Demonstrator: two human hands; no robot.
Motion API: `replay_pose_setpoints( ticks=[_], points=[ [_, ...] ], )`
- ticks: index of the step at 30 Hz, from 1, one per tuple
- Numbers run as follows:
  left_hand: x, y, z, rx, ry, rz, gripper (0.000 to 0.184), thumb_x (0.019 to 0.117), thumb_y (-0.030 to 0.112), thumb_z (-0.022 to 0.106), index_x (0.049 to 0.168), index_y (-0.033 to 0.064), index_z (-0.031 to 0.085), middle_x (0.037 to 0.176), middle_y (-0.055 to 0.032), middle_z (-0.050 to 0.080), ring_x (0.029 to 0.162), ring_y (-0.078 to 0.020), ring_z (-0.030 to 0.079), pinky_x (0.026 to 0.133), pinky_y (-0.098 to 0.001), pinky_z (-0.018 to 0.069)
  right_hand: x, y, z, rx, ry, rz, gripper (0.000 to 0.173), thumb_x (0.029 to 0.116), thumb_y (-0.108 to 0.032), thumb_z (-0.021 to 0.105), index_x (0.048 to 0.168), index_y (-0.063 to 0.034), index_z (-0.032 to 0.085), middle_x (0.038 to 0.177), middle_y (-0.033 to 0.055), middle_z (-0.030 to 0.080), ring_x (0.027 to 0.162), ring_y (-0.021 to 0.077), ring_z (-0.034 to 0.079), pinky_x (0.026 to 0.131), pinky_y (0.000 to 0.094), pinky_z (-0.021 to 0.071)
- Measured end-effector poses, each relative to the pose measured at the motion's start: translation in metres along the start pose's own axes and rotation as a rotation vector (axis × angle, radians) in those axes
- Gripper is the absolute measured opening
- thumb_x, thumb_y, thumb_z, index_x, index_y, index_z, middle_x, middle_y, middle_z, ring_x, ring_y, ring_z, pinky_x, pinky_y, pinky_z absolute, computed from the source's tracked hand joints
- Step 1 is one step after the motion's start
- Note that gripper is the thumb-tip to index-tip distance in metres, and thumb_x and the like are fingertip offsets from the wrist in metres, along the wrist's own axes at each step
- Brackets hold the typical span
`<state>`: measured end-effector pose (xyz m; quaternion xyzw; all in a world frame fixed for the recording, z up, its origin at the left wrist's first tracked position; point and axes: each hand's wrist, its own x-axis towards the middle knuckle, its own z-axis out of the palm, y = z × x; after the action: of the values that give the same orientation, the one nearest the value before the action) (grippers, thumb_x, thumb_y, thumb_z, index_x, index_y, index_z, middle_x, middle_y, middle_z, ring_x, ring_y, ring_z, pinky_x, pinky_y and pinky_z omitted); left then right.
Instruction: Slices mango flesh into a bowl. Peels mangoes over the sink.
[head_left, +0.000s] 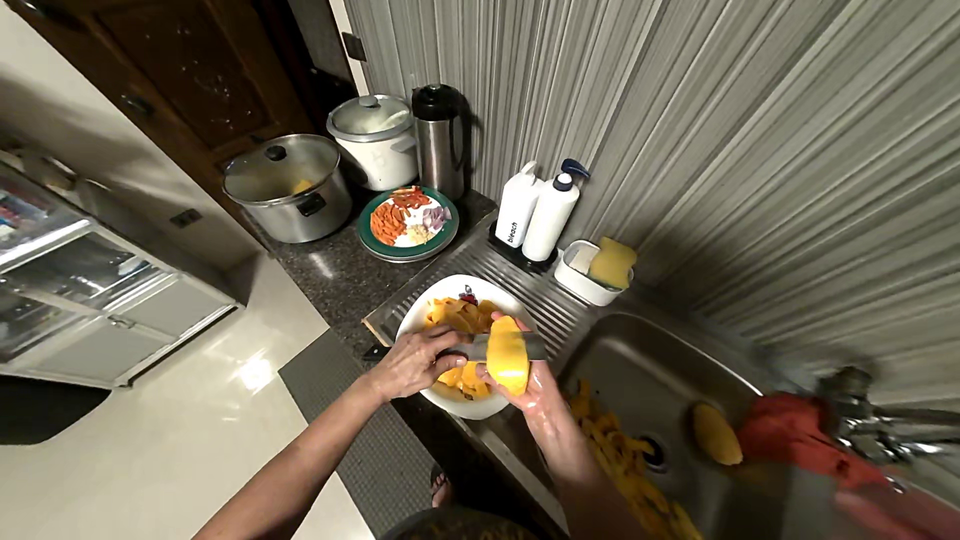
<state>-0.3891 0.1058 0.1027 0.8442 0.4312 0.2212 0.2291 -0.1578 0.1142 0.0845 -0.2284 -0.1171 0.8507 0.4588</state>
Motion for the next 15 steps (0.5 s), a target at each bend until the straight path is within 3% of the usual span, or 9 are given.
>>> replay_pose_setpoints(
  ticks=[7,12,15],
  points=[
    [0.012,0.002,0.001,-0.023,0.018,0.009,0.04,0.1061,0.046,0.05,0.129,0.0168,0.066,0.126,-0.0053,0.068,0.112,-0.0172,0.068,0.093,-0.0434,0.0565,0.004,0.006,0.006,-0.069,0.007,0.003,0.055,0.1088,-0.049,0.019,0.134,-0.0181,0.057,0.102,0.0125,0.07,0.075,0.0255,0.071,0.055,0.0392,0.0595],
    [0.009,-0.003,0.002,-0.012,0.002,-0.042,0.042,0.1061,0.048,0.049,0.13,0.0185,0.065,0.127,-0.0045,0.068,0.111,-0.0171,0.068,0.092,-0.0439,0.0565,0.008,0.007,0.002,-0.074,0.062,-0.029,0.052,0.1084,-0.048,0.022,0.129,-0.016,0.058,0.098,0.0128,0.069,0.076,0.0255,0.07,0.056,0.0404,0.0587],
    [0.017,0.002,0.004,-0.035,0.009,-0.062,0.042,0.1063,0.047,0.049,0.131,0.0172,0.065,0.126,-0.0057,0.068,0.111,-0.0175,0.067,0.093,-0.0437,0.0558,0.013,0.006,0.004,-0.112,0.121,-0.022,0.053,0.1085,-0.051,0.023,0.133,-0.0174,0.056,0.102,0.0136,0.069,0.079,0.0263,0.069,0.057,0.0408,0.0585]
  ],
)
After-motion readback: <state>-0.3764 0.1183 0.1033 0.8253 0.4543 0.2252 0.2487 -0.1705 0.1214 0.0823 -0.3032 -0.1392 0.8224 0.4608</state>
